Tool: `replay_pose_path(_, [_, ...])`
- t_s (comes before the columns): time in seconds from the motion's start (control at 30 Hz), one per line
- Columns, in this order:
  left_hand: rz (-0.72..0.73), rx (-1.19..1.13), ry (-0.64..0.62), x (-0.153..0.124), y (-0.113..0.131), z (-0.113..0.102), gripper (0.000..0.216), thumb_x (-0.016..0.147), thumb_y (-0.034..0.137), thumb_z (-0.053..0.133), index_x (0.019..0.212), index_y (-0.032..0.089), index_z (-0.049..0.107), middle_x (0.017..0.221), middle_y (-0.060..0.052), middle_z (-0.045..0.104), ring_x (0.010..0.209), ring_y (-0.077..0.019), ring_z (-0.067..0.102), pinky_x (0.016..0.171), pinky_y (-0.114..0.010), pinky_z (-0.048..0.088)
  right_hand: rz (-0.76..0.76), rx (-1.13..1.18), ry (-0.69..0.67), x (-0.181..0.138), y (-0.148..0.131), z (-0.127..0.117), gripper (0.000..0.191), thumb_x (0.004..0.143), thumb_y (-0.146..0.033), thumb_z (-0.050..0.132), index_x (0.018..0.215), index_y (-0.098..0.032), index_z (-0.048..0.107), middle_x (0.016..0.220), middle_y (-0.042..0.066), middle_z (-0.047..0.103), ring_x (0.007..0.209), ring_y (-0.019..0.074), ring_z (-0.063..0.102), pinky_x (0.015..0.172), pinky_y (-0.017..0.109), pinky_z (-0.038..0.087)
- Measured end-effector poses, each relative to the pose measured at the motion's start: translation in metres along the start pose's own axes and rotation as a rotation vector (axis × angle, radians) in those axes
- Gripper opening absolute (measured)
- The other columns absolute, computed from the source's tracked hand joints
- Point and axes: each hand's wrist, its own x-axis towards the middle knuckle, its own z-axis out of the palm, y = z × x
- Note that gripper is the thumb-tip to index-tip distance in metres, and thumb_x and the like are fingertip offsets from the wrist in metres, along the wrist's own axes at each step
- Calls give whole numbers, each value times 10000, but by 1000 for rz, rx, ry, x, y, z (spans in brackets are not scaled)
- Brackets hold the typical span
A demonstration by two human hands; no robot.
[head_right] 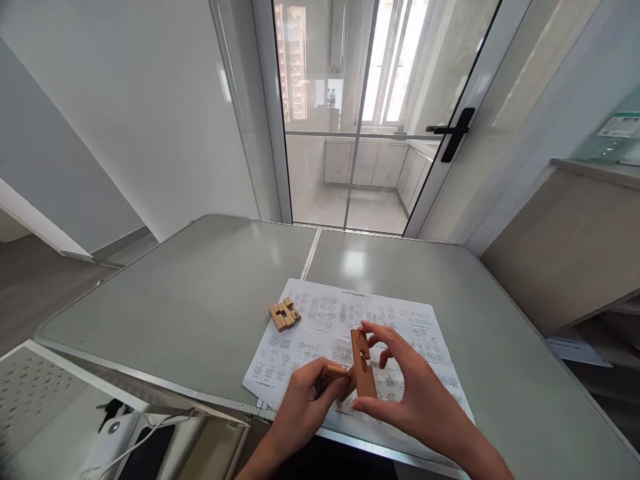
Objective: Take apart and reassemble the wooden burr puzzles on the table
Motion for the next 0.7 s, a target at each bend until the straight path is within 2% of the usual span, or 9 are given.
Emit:
replay_pose_path(0.17, [15,-30,-31,1,1,2,209,1002,349,630,964,182,750,910,-50,772,716,-163,598,710,-272,459,13,-52,-24,-5,9,12,842,828,-525,833,1551,-410,418,1525,80,560,1012,268,714,935,469,642])
replay_pose_path(0.3, [-8,-61,-43,1,-2,4,179,990,302,626,988,181,757,916,-52,772,639,-146,603,692,-274,496,-3,-60,-2,-12,15,12,812,835,-516,829,1537,-399,440,1500,75,585,996,262,722,912,448,651])
replay_pose_path(0.5, [-23,-117,-21,1,-3,3,199,990,340,637,1004,177,752,945,-56,766,632,-139,630,668,-267,511,-14,-57,57,-17,14,9,773,845,-527,809,1521,-386,461,1473,93,599,964,269,721,883,470,654])
replay_pose_path(0.7, [-30,-149,-13,2,-1,3,186,986,324,641,986,176,753,937,-49,761,626,-128,621,647,-252,504,24,-28,45,-16,15,7,770,841,-539,807,1516,-377,472,1468,98,598,990,282,716,907,485,641])
